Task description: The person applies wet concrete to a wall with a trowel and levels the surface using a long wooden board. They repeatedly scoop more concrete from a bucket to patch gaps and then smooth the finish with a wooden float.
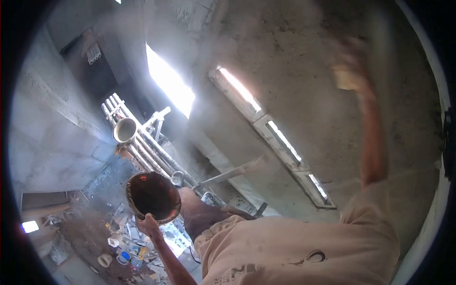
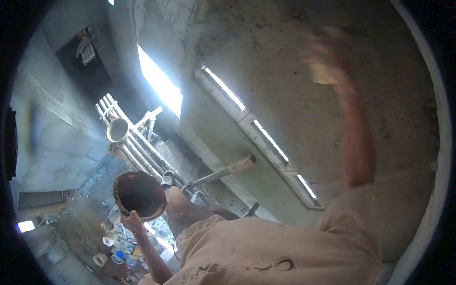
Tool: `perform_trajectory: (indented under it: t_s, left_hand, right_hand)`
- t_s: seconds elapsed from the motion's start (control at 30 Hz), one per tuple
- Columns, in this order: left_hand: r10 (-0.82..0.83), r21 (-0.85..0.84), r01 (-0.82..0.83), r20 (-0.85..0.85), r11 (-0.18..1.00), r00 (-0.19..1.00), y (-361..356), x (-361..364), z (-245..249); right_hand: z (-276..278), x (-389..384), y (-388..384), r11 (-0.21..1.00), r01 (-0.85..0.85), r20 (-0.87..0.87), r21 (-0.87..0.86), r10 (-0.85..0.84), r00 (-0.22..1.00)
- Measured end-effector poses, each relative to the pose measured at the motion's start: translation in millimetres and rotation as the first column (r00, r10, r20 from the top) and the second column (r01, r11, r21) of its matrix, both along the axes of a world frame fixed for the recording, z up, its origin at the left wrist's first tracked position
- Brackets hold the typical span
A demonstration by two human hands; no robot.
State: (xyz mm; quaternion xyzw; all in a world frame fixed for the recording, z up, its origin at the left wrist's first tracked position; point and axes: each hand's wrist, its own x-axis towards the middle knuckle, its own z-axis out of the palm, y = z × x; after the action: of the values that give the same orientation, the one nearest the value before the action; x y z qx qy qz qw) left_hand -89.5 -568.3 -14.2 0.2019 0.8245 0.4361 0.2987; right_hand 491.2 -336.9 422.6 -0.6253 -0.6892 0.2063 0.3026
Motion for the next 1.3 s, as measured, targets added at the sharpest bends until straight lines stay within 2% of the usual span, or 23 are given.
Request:
perform_trajectory:
  t_s: [0.03, 0.07, 0.13, 0.17, 0.23, 0.33, 0.4, 0.43, 0.47, 0.53, 0.6, 0.63, 0.73, 0.77, 0.8, 0.83, 0.87, 0.9, 0.97, 1.03, 1.1, 1.2, 1.3]
  left_hand:
    - [-0.112, 0.137, 0.11, 0.005, 0.984, 0.994, 2.6, -0.9, -0.5]
    - [-0.085, 0.043, 0.084, 0.037, 0.996, 0.996, 2.5, -5.8, -25.0]
    - [-0.119, -0.108, 0.122, 0.031, 0.987, 0.992, 5.5, -15.0, -74.0]
    - [-0.173, -0.09, 0.175, 0.03, 0.98, 0.984, 10.4, -5.7, -75.1]
    - [-0.277, -0.028, 0.278, 0.033, 0.96, 0.96, 21.0, 11.5, -70.1]
    - [-0.46, 0.322, 0.457, -0.073, 0.829, 0.885, 48.2, 64.4, 2.5]
    - [-0.546, 0.13, 0.54, 0.018, 0.832, 0.838, 63.9, 90.4, 22.9]
    - [-0.626, -0.161, 0.611, -0.069, 0.775, 0.777, 74.4, 102.8, 33.9]
    - [-0.668, -0.102, 0.66, -0.147, 0.744, 0.73, 79.1, 117.0, 34.1]
    - [-0.72, 0.001, 0.756, -0.303, 0.655, 0.625, 81.0, 143.1, 34.8]
    - [-0.764, -0.01, 0.786, -0.243, 0.618, 0.598, 89.0, 173.1, 60.7]
    - [-0.78, -0.008, 0.797, -0.215, 0.603, 0.588, 90.8, 184.3, 71.7]
    - [-0.789, 0.147, 0.798, -0.13, 0.584, 0.601, 98.1, 199.8, 61.6]
    - [-0.835, -0.069, 0.832, -0.085, 0.55, 0.544, 100.8, 203.5, 80.6]
    - [-0.855, -0.111, 0.849, -0.012, 0.517, 0.519, 99.4, 204.5, 83.2]
    - [-0.936, -0.29, 0.891, -0.159, 0.35, 0.315, 97.2, 207.3, 81.3]
    - [-0.953, -0.344, 0.913, -0.275, 0.219, 0.125, 89.5, 210.3, 19.7]
    - [-0.936, -0.285, 0.918, -0.296, 0.277, 0.191, 88.5, 213.8, 26.2]
    - [-0.889, -0.155, 0.911, -0.33, 0.382, 0.317, 86.8, 221.3, 38.6]
    - [-0.887, -0.118, 0.893, -0.224, 0.435, 0.403, 90.4, 216.4, 87.4]
    - [-0.896, -0.12, 0.903, -0.231, 0.412, 0.378, 87.6, 207.2, 95.5]
    - [-0.813, 0.082, 0.822, -0.123, 0.563, 0.569, 87.2, 190.7, 72.9]
    - [-0.707, 0.055, 0.706, 0.003, 0.706, 0.707, 77.9, 185.0, 54.1]
  right_hand:
    - [26.0, 20.3, -19.2, 0.99, -0.11, 0.038, 0.093, 0.107, 0.994]
    - [42.1, 39.6, -39.3, 0.98, -0.165, 0.039, 0.11, 0.161, 0.986]
    - [34.4, 17.3, -73.4, 0.997, -0.074, -0.112, -0.034, 0.069, 0.991]
    - [12.8, -30.5, -95.6, 0.929, 0.347, 0.132, -0.127, -0.331, 0.934]
    - [-42.6, -47.0, -132.1, 0.843, 0.497, 0.271, -0.208, -0.438, 0.857]
    - [-168.3, -67.8, -159.0, 0.882, 0.177, 0.408, -0.436, 0.018, 0.913]
    - [-243.7, -102.1, -170.7, 0.898, -0.144, 0.434, -0.415, 0.335, 0.837]
    - [-267.1, -124.6, -172.7, 0.885, -0.245, 0.463, -0.396, 0.423, 0.779]
    - [-303.4, -126.5, -181.1, 0.925, -0.351, 0.56, -0.147, 0.371, 0.741]
    - [-342.8, -140.9, -176.4, 0.935, -0.353, 0.694, -0.041, 0.28, 0.663]
    - [-355.3, -162.3, -156.5, 0.949, -0.106, 0.777, -0.298, 0.306, 0.55]
    - [-360.3, -157.3, -162.8, 0.908, -0.249, 0.613, -0.336, 0.411, 0.674]
    - [-344.2, -135.0, -190.9, 0.929, -0.348, 0.507, 0.126, 0.242, 0.827]
    - [-363.7, -116.6, -202.8, 0.991, -0.13, 0.22, 0.004, 0.126, 0.967]
    - [-369.7, -103.3, -203.7, 0.995, -0.094, 0.253, -0.023, 0.097, 0.963]
    - [-374.8, -90.0, -205.0, 0.997, -0.058, 0.287, -0.049, 0.07, 0.955]
    - [-385.7, -80.4, -205.2, 0.987, -0.15, 0.442, -0.065, 0.163, 0.882]
    - [-397.1, -70.2, -206.5, 0.966, -0.244, 0.577, -0.079, 0.244, 0.78]
    - [-417.0, -81.3, -209.3, 0.946, -0.289, 0.496, -0.148, 0.324, 0.805]
    - [-415.4, -114.3, -209.6, 0.924, -0.164, 0.155, -0.346, 0.229, 0.961]
    - [-394.8, -137.7, -219.9, 0.854, -0.061, -0.038, -0.516, 0.048, 0.998]
    - [-363.9, -154.1, -228.6, 0.8, 0.079, 0.142, -0.595, 0.007, 0.99]
    - [-355.3, -152.7, -211.7, 0.789, 0.031, 0.148, -0.614, 0.076, 0.986]
